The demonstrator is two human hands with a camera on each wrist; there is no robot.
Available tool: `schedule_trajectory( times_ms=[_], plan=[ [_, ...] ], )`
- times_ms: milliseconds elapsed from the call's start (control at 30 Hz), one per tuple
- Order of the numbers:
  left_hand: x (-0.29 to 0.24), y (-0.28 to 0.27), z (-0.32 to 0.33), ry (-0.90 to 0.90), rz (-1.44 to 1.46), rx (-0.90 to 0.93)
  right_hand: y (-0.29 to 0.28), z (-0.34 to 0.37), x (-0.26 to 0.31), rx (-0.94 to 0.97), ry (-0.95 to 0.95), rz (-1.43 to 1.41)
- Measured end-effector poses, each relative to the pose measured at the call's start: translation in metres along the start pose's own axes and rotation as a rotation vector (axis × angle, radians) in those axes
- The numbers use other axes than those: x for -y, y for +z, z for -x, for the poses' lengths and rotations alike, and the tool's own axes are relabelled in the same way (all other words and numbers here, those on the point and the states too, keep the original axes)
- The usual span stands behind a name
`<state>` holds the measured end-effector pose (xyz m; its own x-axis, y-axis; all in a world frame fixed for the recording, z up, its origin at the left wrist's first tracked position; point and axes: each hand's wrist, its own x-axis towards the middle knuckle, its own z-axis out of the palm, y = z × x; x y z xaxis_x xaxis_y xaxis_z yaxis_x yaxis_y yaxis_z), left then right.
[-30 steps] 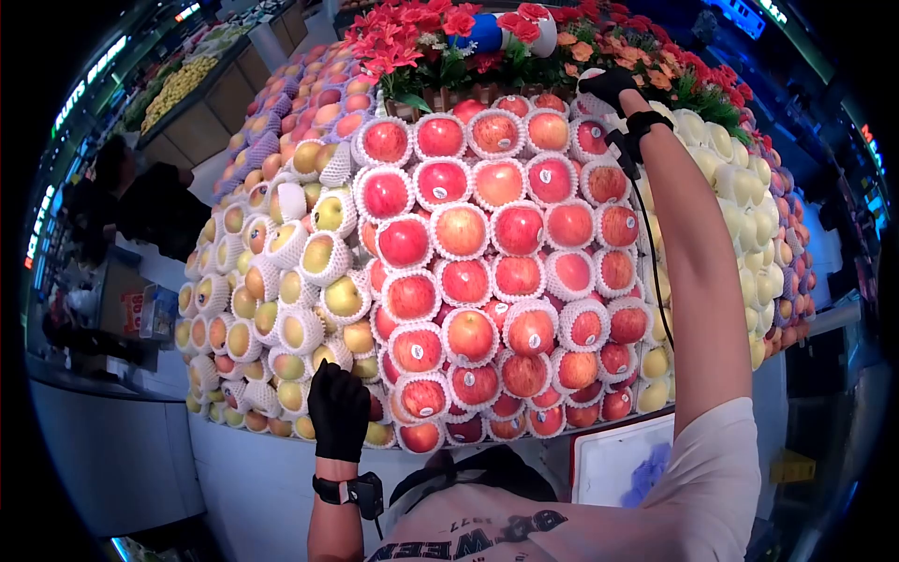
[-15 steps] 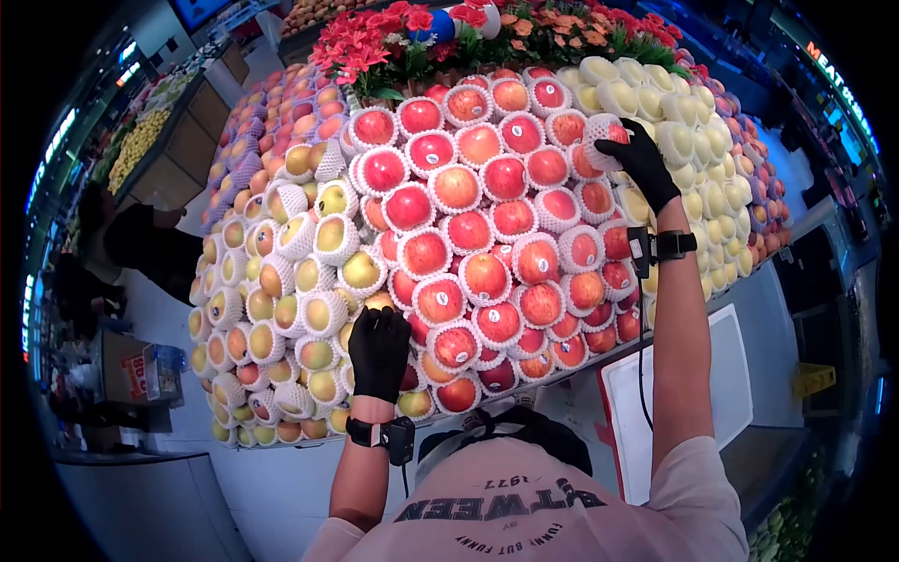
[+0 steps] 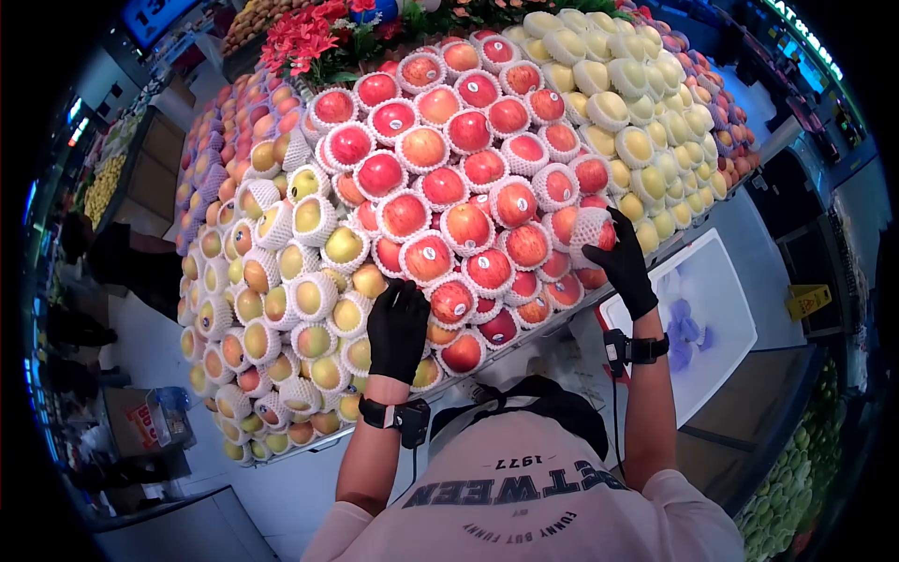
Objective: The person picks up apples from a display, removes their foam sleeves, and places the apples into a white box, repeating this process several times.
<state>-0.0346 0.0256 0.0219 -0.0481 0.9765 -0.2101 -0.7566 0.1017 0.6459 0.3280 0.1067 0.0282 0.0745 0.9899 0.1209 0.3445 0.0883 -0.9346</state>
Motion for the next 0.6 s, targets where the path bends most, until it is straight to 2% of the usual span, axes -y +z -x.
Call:
schedule_trajectory(
  times_ms=[33, 67, 167, 233, 300, 367, 467, 600],
  plan=[
    [0.001, 0.011, 0.006, 0.004, -0.124, -0.112, 0.004, 0.007, -0.008, 0.002, -0.003, -0.012],
    [0.009, -0.001, 0.002, -0.093, 0.166, -0.106, 0.007, 0.016, 0.002, 0.006, 0.019, 0.018],
    [0.024, 0.022, 0.012, -0.106, 0.021, -0.010, 0.015, 0.035, 0.020, 0.023, -0.001, 0.058],
    [0.059, -0.007, -0.005, -0.079, -0.045, 0.234, 0.017, 0.044, 0.020, 0.027, -0.068, 0.077],
    [0.059, 0.039, 0.007, -0.230, 0.113, 0.150, 0.017, 0.052, 0.025, 0.069, -0.075, 0.039],
    [0.075, 0.065, 0.012, -0.256, 0.020, 0.180, 0.015, 0.059, 0.019, 0.097, -0.094, 0.050],
    [0.099, 0.099, 0.018, -0.444, -0.010, 0.168, 0.010, 0.071, 0.022, 0.098, -0.160, 0.080],
    [0.137, 0.131, 0.027, -0.431, -0.231, 0.211, 0.006, 0.086, 0.010, 0.037, -0.195, 0.109]
  ],
)
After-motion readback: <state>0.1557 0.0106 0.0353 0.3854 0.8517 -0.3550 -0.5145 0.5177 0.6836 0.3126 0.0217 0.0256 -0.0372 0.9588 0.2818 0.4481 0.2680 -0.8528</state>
